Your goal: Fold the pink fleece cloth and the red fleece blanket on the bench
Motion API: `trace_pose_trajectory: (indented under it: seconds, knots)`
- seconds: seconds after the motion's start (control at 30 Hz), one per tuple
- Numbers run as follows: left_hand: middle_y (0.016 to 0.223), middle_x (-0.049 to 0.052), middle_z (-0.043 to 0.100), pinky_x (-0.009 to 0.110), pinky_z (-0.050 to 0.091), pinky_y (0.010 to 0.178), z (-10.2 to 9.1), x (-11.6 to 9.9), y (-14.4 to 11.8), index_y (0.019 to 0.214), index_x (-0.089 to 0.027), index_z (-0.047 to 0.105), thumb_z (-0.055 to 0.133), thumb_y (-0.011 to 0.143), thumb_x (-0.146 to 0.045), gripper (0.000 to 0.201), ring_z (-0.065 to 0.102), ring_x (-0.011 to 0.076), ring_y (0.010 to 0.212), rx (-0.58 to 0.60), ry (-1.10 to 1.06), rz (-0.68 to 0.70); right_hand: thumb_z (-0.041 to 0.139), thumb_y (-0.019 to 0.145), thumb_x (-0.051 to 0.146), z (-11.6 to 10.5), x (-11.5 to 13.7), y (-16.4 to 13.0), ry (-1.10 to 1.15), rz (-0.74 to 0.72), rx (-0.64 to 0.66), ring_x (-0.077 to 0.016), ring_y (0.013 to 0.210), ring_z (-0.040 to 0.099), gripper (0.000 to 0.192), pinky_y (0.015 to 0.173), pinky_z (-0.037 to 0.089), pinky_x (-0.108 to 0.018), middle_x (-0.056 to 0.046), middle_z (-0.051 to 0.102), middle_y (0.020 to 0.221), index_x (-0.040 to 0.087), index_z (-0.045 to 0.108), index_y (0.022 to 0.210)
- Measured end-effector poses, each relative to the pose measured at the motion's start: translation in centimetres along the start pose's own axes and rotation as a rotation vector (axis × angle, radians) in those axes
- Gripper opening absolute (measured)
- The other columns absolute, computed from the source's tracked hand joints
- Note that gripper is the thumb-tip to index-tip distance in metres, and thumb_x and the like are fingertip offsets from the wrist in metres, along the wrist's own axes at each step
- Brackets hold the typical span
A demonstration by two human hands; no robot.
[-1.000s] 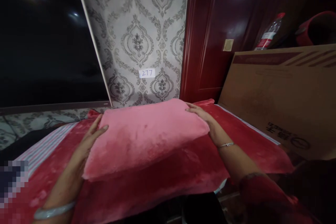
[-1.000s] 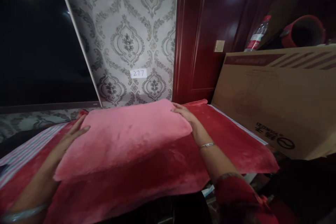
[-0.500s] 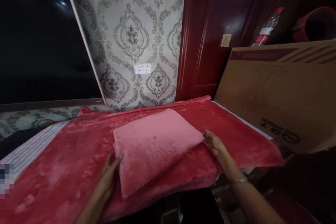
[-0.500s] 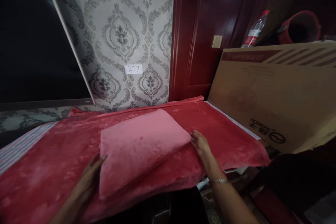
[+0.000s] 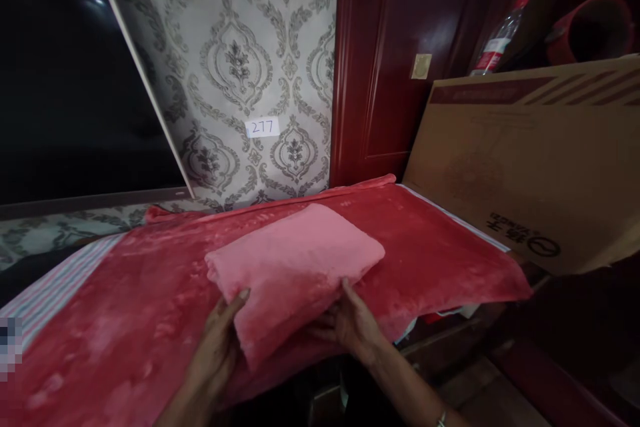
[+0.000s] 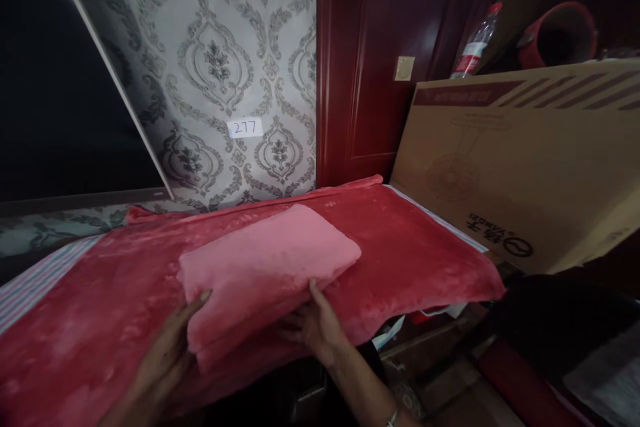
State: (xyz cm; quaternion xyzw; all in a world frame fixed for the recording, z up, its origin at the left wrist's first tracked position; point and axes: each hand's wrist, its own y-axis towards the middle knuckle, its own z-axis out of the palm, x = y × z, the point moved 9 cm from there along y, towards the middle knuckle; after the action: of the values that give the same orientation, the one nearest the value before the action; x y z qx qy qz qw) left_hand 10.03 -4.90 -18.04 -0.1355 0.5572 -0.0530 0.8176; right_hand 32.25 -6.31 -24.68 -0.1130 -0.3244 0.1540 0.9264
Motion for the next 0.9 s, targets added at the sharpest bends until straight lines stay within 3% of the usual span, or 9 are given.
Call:
trace_pose_trajectory:
  seconds: [0.13, 0.23, 0.33, 0.43, 0.5, 0.57, 0.67, 0.77, 0.9]
  knots:
    - [0.107, 0.007, 0.078, 0.043, 0.063, 0.088, -1.2, 3.6, -2.5, 0.133, -0.034, 0.062, 0.08, 0.073, -0.049, 0.064, 0.073, 0.0338, 0.105, 0.05, 0.129, -0.138, 0.085, 0.067, 0.048, -0.5, 0.6, 1.0, 0.151, -0.183, -0.113, -0.0311, 0.119, 0.064, 0.056, 0.102, 0.051, -0.049, -0.009, 0.076, 0.112, 0.021, 0.067, 0.112]
    - [0.091, 0.007, 0.079, 0.05, 0.064, 0.064, -2.6, 5.7, -3.8, 0.125, -0.038, 0.067, 0.076, 0.071, -0.061, 0.059, 0.076, 0.0369, 0.08, 0.148, 0.251, -0.243, 0.088, 0.064, 0.036, -1.2, 0.5, 1.3, 0.157, -0.223, -0.143, -0.0309, 0.12, 0.063, 0.049, 0.104, 0.051, -0.045, -0.009, 0.077, 0.111, 0.018, 0.07, 0.106]
    - [0.068, 0.006, 0.075, 0.046, 0.057, 0.045, -2.7, 4.5, -4.1, 0.099, -0.038, 0.076, 0.07, 0.07, -0.072, 0.046, 0.072, 0.0344, 0.057, 0.29, 0.355, -0.213, 0.088, 0.064, 0.036, -1.5, 0.4, 1.3, 0.151, -0.254, -0.135, -0.0307, 0.121, 0.064, 0.049, 0.105, 0.051, -0.046, -0.008, 0.076, 0.113, 0.019, 0.071, 0.107]
    - [0.052, 0.006, 0.065, 0.035, 0.053, 0.046, -0.6, 0.8, -3.2, 0.065, -0.027, 0.073, 0.077, 0.066, -0.068, 0.041, 0.064, 0.0243, 0.047, 0.474, 0.462, -0.112, 0.088, 0.066, 0.037, -1.8, 0.3, 1.1, 0.133, -0.277, -0.145, -0.0308, 0.12, 0.064, 0.048, 0.105, 0.051, -0.047, -0.008, 0.077, 0.112, 0.019, 0.071, 0.106]
    - [0.054, 0.008, 0.065, 0.03, 0.053, 0.055, 1.6, -2.7, -1.6, 0.057, -0.02, 0.071, 0.077, 0.071, -0.064, 0.046, 0.062, 0.0194, 0.052, 0.567, 0.556, 0.021, 0.088, 0.066, 0.037, -1.9, 0.2, 1.1, 0.13, -0.277, -0.141, -0.0307, 0.119, 0.065, 0.049, 0.105, 0.051, -0.047, -0.007, 0.077, 0.112, 0.019, 0.071, 0.108]
    - [0.059, 0.009, 0.067, 0.029, 0.051, 0.057, 3.7, -6.7, 1.4, 0.061, -0.018, 0.071, 0.07, 0.078, -0.063, 0.048, 0.061, 0.02, 0.056, 0.53, 0.626, 0.224, 0.089, 0.065, 0.038, -1.9, 0.1, 1.1, 0.132, -0.261, -0.136, -0.0305, 0.118, 0.066, 0.05, 0.105, 0.051, -0.046, -0.007, 0.078, 0.11, 0.019, 0.071, 0.107]
    - [0.082, 0.01, 0.074, 0.031, 0.054, 0.073, 5.5, -10.7, 7.3, 0.083, -0.018, 0.077, 0.078, 0.073, -0.043, 0.027, 0.067, 0.0242, 0.077, 0.318, 0.696, 0.432, 0.091, 0.062, 0.037, -2.4, -0.2, 1.2, 0.131, -0.246, -0.168, -0.0296, 0.118, 0.066, 0.05, 0.104, 0.053, -0.044, -0.005, 0.078, 0.108, 0.02, 0.072, 0.105]
    - [0.089, 0.01, 0.075, 0.036, 0.051, 0.094, 6.4, -10.7, 13.1, 0.077, -0.018, 0.073, 0.079, 0.068, -0.032, 0.018, 0.067, 0.0307, 0.104, 0.192, 0.902, 0.434, 0.089, 0.064, 0.04, -3.3, -0.5, 1.2, 0.103, -0.247, -0.201, -0.0297, 0.122, 0.064, 0.049, 0.103, 0.055, -0.044, -0.005, 0.077, 0.112, 0.022, 0.071, 0.106]
    - [0.061, 0.005, 0.066, 0.039, 0.054, 0.084, 6.5, -8.1, 17.5, 0.06, -0.018, 0.065, 0.08, 0.066, -0.038, 0.025, 0.069, 0.0321, 0.087, 0.186, 0.959, 0.307, 0.081, 0.069, 0.053, -4.3, -1.1, 1.0, -0.092, -0.175, -0.141, -0.0325, 0.126, 0.061, 0.06, 0.101, 0.057, -0.052, -0.002, 0.073, 0.125, 0.032, 0.067, 0.123]
